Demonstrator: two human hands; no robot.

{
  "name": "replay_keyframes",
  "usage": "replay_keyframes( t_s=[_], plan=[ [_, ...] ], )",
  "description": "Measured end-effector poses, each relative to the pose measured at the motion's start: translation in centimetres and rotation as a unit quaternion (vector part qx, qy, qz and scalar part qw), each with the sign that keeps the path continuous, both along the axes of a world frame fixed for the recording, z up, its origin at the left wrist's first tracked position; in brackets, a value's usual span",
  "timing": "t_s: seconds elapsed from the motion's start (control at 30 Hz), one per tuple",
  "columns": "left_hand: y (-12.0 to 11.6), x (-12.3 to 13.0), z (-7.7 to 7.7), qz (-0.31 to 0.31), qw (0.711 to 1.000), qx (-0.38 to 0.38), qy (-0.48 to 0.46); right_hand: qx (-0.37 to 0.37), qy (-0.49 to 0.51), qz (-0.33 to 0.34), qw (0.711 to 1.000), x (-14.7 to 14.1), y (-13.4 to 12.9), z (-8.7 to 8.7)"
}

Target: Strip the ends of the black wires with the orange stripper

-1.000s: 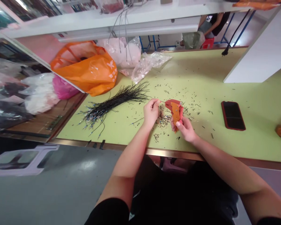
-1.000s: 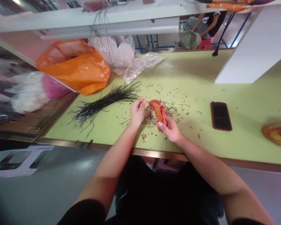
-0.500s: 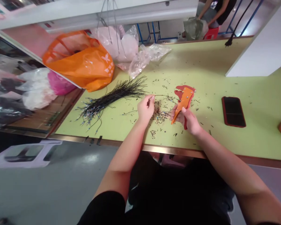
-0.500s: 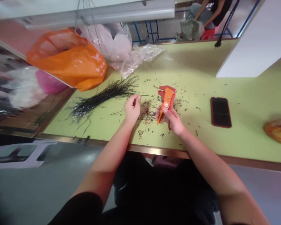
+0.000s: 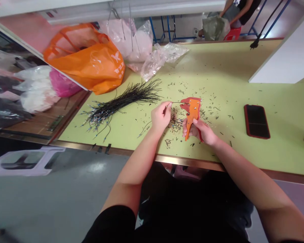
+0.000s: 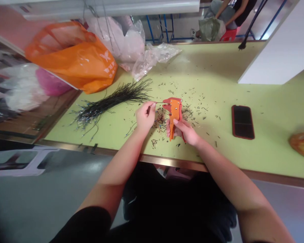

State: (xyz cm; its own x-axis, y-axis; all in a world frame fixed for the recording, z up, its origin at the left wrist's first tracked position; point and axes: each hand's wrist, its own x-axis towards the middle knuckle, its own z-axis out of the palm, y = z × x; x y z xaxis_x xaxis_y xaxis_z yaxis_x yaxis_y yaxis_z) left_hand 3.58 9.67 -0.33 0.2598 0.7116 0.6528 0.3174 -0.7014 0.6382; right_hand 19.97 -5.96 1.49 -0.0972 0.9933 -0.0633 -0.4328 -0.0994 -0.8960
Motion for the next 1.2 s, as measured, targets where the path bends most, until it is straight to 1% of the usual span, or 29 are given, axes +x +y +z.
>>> replay_keyframes(
  t_s=[0.2, 0.3, 0.43, 0.7, 0.83, 1.07, 1.2],
  plan=[
    [0.0, -0.2, 0.3, 0.01, 1.0, 0.006, 0.008, -0.021, -0.034, -0.044, 0.998, -0.1, -0.1, 0.4],
    [0.0, -0.3, 0.4, -0.002, 1.0, 0.008, 0.01, -0.024, -0.039, -0.054, 0.998, 0.1, 0.0, 0.4],
    [-0.2, -0.3, 0.6, -0.018, 1.0, 0.008, 0.006, -0.022, -0.027, -0.059, 0.998, 0.2, 0.1, 0.3],
    [-0.1, -0.3, 0.4, -0.017, 1.0, -0.004, -0.004, -0.018, -0.037, -0.064, 0.997, 0.3, 0.1, 0.1],
    [-0.1, -0.3, 0.2, -0.018, 0.999, -0.018, -0.026, -0.01, -0.054, -0.059, 0.997, 0.5, 0.1, 0.1],
    [-0.3, -0.3, 0.3, -0.016, 0.999, -0.034, -0.039, 0.004, -0.115, -0.073, 0.991, 0.5, 0.0, -0.3],
    [-0.6, -0.3, 0.6, -0.027, 0.998, -0.022, -0.045, 0.005, -0.106, -0.082, 0.991, 0.4, 0.2, -0.6]
  ],
)
